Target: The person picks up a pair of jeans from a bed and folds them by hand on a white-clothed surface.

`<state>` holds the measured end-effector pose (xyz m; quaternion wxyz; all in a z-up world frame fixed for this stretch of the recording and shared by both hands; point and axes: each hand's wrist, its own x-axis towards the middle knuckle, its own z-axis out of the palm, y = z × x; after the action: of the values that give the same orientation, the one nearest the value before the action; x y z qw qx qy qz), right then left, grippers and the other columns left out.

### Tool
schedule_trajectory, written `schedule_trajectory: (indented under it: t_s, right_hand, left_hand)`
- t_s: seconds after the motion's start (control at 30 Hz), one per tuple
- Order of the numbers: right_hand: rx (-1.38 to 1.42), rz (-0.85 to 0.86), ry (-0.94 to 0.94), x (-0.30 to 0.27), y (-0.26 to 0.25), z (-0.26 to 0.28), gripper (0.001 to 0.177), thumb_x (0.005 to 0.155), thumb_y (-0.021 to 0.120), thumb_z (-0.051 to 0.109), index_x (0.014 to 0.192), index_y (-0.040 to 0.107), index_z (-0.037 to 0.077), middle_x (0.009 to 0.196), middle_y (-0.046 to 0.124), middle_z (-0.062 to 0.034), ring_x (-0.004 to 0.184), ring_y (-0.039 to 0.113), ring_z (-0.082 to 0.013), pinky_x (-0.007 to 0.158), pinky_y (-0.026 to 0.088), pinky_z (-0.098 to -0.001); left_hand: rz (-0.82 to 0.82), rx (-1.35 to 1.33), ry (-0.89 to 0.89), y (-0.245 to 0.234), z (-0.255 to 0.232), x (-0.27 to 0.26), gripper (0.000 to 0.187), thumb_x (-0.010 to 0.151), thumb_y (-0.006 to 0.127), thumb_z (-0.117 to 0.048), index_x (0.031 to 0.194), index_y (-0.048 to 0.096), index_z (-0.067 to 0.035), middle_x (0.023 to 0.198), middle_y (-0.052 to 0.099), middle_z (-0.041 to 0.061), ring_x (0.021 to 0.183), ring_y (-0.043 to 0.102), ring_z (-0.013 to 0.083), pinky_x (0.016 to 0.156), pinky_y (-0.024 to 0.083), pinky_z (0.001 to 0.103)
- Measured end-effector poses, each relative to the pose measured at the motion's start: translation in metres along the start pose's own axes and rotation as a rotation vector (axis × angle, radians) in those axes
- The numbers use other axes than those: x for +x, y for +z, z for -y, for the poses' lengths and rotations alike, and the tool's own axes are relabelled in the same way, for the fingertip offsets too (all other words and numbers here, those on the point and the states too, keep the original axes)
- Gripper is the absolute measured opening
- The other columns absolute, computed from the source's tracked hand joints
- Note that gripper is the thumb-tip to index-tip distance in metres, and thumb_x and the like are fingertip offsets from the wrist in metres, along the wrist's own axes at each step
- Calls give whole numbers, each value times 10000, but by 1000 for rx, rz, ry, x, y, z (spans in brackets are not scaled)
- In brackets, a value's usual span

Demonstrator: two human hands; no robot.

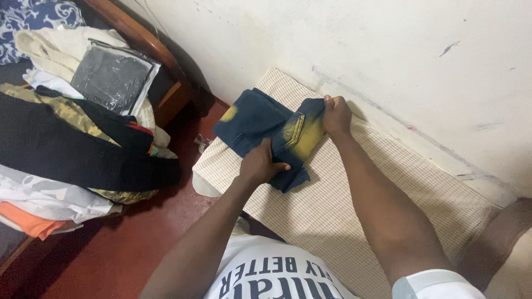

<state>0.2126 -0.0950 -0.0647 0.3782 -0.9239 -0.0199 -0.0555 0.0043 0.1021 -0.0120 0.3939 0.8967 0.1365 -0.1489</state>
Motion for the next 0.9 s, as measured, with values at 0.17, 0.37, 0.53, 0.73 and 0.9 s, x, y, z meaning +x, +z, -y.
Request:
schedule_trajectory:
  t_s: [0.17, 0.37, 0.53, 0.73, 0.9]
  right_hand:
    - [0, -15, 55, -4, 14, 5, 385, 1101, 531, 392, 995, 600, 29, 924, 671, -166, 864, 647, -346, 814, 494, -499]
    - [-1, -197, -396, -39, -10, 32, 240, 1060, 591, 247, 1120, 582, 14, 1085, 623, -187, 1036, 609, -349, 918, 490, -488]
    - [-15, -166, -577, -77, -14, 69, 175, 1027, 619, 194, 1089, 626, 30, 1146, 629, -177, 1146, 581, -324, 986, 479, -477]
    - [-60, 0, -752, -101, -10, 81, 218, 1030, 606, 186, 1114, 701, 8, 1240, 655, -167, 1280, 579, -361, 1119, 457, -503]
    - [-139, 160, -812, -96, -4, 74, 353, 1020, 620, 209, 1295, 657, -8, 1404, 619, -181, 1412, 501, -384, 1170, 408, -516]
  left_hand:
    - [-42, 3, 23, -2, 1, -4, 921, 687, 896, -524, 1350, 468, -50, 1106, 726, 209, 1017, 731, 352, 866, 576, 454]
    - [-52, -25, 39, 2, 5, -2, 1038, 679, 895, -501, 1460, 381, -51, 1130, 716, 225, 1032, 722, 367, 873, 570, 460]
    - [-47, -26, 65, 5, 16, 9, 1038, 670, 906, -511, 1442, 402, -35, 1132, 718, 231, 1057, 711, 384, 892, 565, 465]
    - [-62, -15, 61, 4, 22, 15, 1042, 645, 926, -516, 1429, 437, -34, 1173, 708, 216, 1102, 699, 372, 915, 561, 456]
    - [-193, 42, 57, 0, 16, 5, 1054, 646, 932, -465, 1471, 420, -55, 1339, 597, 191, 1214, 618, 369, 973, 528, 460]
